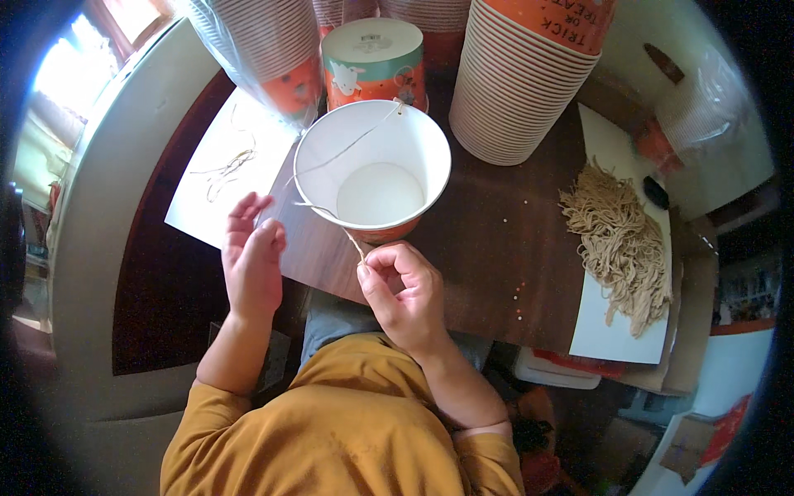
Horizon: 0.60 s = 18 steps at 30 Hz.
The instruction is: Thread string through pre-punched holes in paper buckets and tie knots to create handles.
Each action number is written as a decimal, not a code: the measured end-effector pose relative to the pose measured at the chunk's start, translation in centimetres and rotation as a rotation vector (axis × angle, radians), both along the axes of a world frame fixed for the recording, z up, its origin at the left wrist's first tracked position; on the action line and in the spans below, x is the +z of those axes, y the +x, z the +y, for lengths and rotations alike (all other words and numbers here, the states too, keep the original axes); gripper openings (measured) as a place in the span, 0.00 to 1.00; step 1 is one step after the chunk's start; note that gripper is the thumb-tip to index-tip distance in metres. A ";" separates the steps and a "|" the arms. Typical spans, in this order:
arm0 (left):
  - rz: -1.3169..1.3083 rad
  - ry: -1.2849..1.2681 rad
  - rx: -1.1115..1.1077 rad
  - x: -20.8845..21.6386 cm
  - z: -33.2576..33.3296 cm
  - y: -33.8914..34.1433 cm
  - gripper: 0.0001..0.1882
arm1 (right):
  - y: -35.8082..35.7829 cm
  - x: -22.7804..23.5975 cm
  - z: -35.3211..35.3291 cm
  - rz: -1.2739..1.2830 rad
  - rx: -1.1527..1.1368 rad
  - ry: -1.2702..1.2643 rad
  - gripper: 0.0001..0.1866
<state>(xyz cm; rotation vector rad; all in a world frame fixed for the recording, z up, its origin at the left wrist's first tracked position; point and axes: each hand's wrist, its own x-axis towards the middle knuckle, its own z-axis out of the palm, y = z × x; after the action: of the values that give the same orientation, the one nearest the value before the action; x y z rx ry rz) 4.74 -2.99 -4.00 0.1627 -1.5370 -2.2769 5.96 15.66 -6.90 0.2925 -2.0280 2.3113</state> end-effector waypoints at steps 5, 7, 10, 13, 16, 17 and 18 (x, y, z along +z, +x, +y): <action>0.652 -1.490 0.275 2.1 -1.2 -0.2 0.32 | 0.0 0.1 0.0 0.045 -0.008 0.025 0.03; 0.421 -1.595 0.035 4.1 -0.6 -0.8 0.27 | 0.0 0.1 0.4 0.047 0.019 0.080 0.01; 0.362 -1.715 -0.140 6.0 -1.0 -2.8 0.19 | 0.1 0.8 0.6 0.059 0.013 0.081 0.01; 0.369 -1.762 -0.317 7.1 -2.0 -4.0 0.12 | -0.1 2.0 1.0 0.187 -0.022 0.232 0.02; 0.293 -1.681 -0.554 8.3 -2.2 -4.5 0.10 | -0.5 3.3 1.4 0.290 -0.037 0.373 0.04; 0.237 -1.569 -0.570 8.6 -2.2 -4.6 0.09 | -0.6 3.6 1.5 0.292 -0.038 0.376 0.04; 0.183 -1.456 -0.585 8.8 -2.2 -4.7 0.08 | -0.7 3.8 1.6 0.313 -0.050 0.399 0.04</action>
<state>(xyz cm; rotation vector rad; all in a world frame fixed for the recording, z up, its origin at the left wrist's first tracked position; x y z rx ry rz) 0.02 -5.18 4.83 -0.9289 -2.8686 -0.8404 5.21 17.28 -3.07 0.5725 -2.2727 1.6856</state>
